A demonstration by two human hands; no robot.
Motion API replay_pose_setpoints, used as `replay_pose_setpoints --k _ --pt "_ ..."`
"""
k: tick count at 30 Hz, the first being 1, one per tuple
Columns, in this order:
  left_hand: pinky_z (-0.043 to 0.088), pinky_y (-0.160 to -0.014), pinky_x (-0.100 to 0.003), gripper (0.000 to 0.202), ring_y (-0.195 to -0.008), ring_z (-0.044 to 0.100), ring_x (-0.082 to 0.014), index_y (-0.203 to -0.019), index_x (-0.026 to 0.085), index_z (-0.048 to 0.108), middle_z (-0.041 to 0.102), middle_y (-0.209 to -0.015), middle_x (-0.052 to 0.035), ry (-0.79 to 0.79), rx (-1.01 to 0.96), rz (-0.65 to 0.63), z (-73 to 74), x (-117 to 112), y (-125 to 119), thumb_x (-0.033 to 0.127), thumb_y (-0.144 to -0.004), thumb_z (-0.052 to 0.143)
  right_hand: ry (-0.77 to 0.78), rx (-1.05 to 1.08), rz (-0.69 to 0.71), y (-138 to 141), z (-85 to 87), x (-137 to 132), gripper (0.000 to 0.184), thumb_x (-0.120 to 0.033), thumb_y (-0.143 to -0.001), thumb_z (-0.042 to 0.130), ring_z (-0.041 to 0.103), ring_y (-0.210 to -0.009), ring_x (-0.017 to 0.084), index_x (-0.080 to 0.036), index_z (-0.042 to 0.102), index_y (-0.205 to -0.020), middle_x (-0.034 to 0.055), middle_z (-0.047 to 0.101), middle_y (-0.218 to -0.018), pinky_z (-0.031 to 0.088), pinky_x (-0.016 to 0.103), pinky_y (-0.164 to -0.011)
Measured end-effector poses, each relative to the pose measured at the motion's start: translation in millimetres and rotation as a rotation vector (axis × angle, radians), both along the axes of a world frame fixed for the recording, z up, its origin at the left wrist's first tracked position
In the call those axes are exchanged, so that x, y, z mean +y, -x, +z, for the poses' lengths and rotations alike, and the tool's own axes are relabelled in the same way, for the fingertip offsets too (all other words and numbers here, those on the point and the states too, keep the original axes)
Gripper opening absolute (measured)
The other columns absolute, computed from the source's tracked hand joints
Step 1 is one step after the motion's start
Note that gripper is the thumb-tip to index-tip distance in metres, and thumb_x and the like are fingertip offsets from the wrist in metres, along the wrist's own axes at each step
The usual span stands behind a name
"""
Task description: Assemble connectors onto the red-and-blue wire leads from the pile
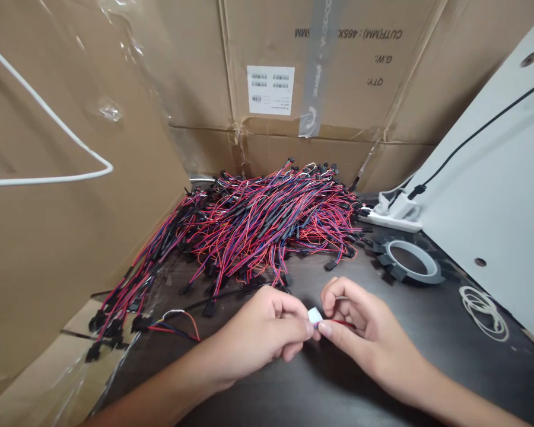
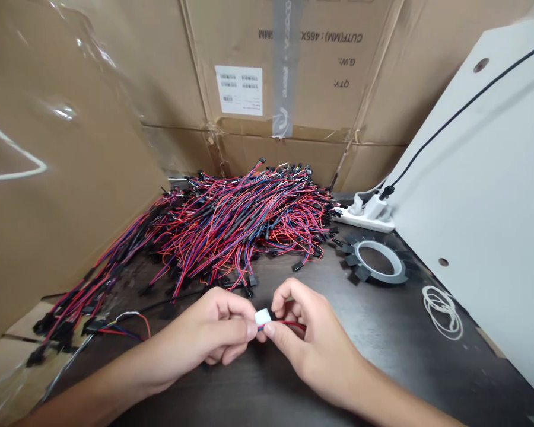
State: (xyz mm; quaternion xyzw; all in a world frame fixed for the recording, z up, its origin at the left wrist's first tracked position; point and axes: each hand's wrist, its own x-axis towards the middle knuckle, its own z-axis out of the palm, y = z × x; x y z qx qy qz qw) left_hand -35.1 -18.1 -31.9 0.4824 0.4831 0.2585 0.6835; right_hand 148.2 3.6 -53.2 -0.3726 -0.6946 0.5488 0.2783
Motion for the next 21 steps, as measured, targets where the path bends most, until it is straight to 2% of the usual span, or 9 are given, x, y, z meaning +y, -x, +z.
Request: replay_pose_setpoints --k 3,8,11,14,21 --pt "0.022 -0.044 -0.020 0.016 -0.045 0.030 -0.0052 -0.058 0.014 0.053 0.040 -0.048 0.0063 -0.150 0.129 0.004 -0.9 -2.8 -3.3 0.023 -0.069 0.059 0.117 0.048 0.011 0.4 1.0 2.0 0.021 -0.030 -0.084 0.061 0.044 -0.061 0.009 -0.019 0.043 -0.087 -0.0031 0.045 -0.073 0.035 0.021 -0.054" --pt "0.021 -0.047 -0.020 0.025 -0.048 0.025 -0.0055 -0.051 0.014 0.047 0.030 -0.048 0.0073 -0.453 0.369 0.077 -3.2 -7.5 -7.6 0.019 -0.074 0.056 0.213 0.111 0.030 0.9 2.0 4.5 0.034 -0.041 -0.081 0.066 0.039 -0.059 0.008 -0.018 0.048 -0.097 -0.0044 0.043 -0.073 0.032 0.021 -0.053" --pt "0.019 -0.047 -0.021 0.029 -0.048 0.023 -0.0055 -0.051 0.013 0.049 0.025 -0.049 0.0073 -0.560 0.425 0.076 -4.1 -8.4 -7.6 0.021 -0.078 0.054 0.227 0.065 0.047 0.1 2.9 6.2 0.031 -0.043 -0.080 0.067 0.040 -0.060 0.009 -0.015 0.054 -0.088 -0.0031 0.048 -0.070 0.031 0.021 -0.054" --pt "0.018 -0.047 -0.021 0.030 -0.049 0.023 -0.0055 -0.050 0.013 0.049 0.023 -0.050 0.0068 -0.604 0.437 0.051 -4.1 -8.6 -6.3 0.019 -0.080 0.053 0.230 0.065 0.084 -0.9 3.9 8.1 0.029 -0.040 -0.078 0.070 0.044 -0.062 0.010 -0.013 0.058 -0.078 -0.0012 0.053 -0.067 0.033 0.022 -0.056" --pt "0.019 -0.047 -0.020 0.027 -0.048 0.026 -0.0050 -0.053 0.012 0.057 0.027 -0.049 0.0068 -0.639 0.434 0.038 -3.7 -7.4 -3.9 0.016 -0.079 0.053 0.227 0.111 0.079 -0.7 4.6 10.9 0.023 -0.031 -0.073 0.075 0.043 -0.056 0.008 -0.013 0.060 -0.076 -0.0023 0.053 -0.062 0.034 0.020 -0.053"
